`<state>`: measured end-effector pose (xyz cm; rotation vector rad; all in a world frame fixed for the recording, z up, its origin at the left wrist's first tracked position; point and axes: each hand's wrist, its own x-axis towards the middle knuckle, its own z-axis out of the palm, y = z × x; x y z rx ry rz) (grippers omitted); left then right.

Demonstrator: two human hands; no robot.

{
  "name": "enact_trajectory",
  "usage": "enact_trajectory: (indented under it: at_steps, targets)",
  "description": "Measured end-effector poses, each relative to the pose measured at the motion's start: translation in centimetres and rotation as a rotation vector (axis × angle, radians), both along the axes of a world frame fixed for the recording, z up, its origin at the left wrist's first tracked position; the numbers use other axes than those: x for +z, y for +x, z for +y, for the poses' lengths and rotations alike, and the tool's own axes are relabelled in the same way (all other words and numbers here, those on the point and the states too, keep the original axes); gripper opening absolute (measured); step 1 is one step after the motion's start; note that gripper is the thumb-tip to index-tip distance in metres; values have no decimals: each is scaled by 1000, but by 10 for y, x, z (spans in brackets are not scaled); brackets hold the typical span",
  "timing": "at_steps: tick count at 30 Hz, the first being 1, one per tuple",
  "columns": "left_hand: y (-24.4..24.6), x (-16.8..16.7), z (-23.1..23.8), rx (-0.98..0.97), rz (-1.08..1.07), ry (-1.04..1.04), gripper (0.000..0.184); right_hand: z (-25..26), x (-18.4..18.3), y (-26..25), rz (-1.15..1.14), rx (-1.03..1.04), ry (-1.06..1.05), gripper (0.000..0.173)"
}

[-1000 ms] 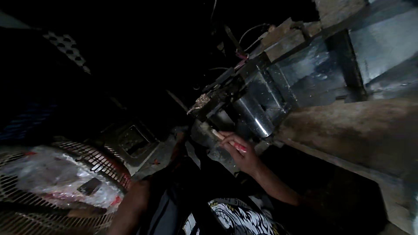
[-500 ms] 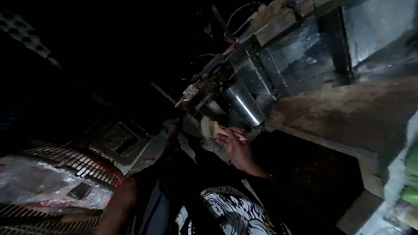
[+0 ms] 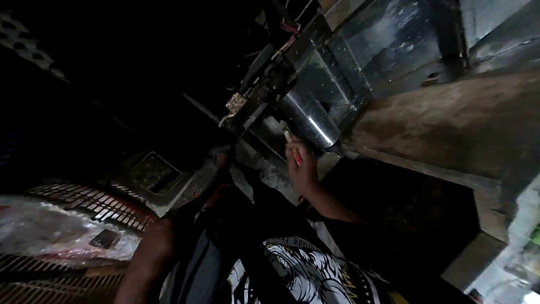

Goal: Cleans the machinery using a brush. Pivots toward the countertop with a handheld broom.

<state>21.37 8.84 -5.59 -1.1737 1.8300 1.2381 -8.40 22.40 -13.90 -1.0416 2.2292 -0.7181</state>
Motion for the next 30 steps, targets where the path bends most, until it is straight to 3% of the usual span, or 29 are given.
enact_trajectory:
  at_steps: [2,4,6,7,8,10,11,13,15,17,19,20,22,25,27,30]
  targets:
    - [-32,15,-7,69,31,62,35,-16,-41,-11,27,-10,64,26]
    - [-88,42,-27,309,-86,255,36,-24,-69,-21,47,-31,153,29]
    - [-111,56,-40,346,-239,355,41,-26,-80,-26,79,-29,269,32]
    - [-101,49,-33,350,-247,309,41,-28,-76,-24,96,-24,308,31]
    - [-77,37,-21,316,-190,233,40,-29,-64,-19,104,-21,351,29]
    - [14,-12,7,69,168,21,39,-27,-20,-13,112,13,453,29]
    - [35,-27,13,33,264,-48,40,-22,10,-12,96,55,517,29]
    - [-16,5,-15,215,42,157,37,-25,72,-18,33,151,718,29]
    - [-64,39,-39,378,-124,284,38,-29,110,-20,33,189,877,27]
    - [-54,23,-31,392,-31,185,36,-20,106,-8,157,148,846,25]
    - [-12,-2,-19,200,-9,97,36,-17,91,6,100,149,799,26]
    - [16,-17,-11,100,-27,42,37,-21,90,13,-3,148,722,27]
    - [52,-35,-3,36,-2,-50,36,-34,90,27,-299,114,308,20]
    - [51,-25,-2,11,-63,-37,35,-50,79,46,-815,-127,-152,22]
    - [39,-17,-8,22,-117,-8,38,-33,54,39,-865,-362,-147,25]
    - [9,7,-27,55,-244,58,41,48,46,4,-585,-597,103,29]
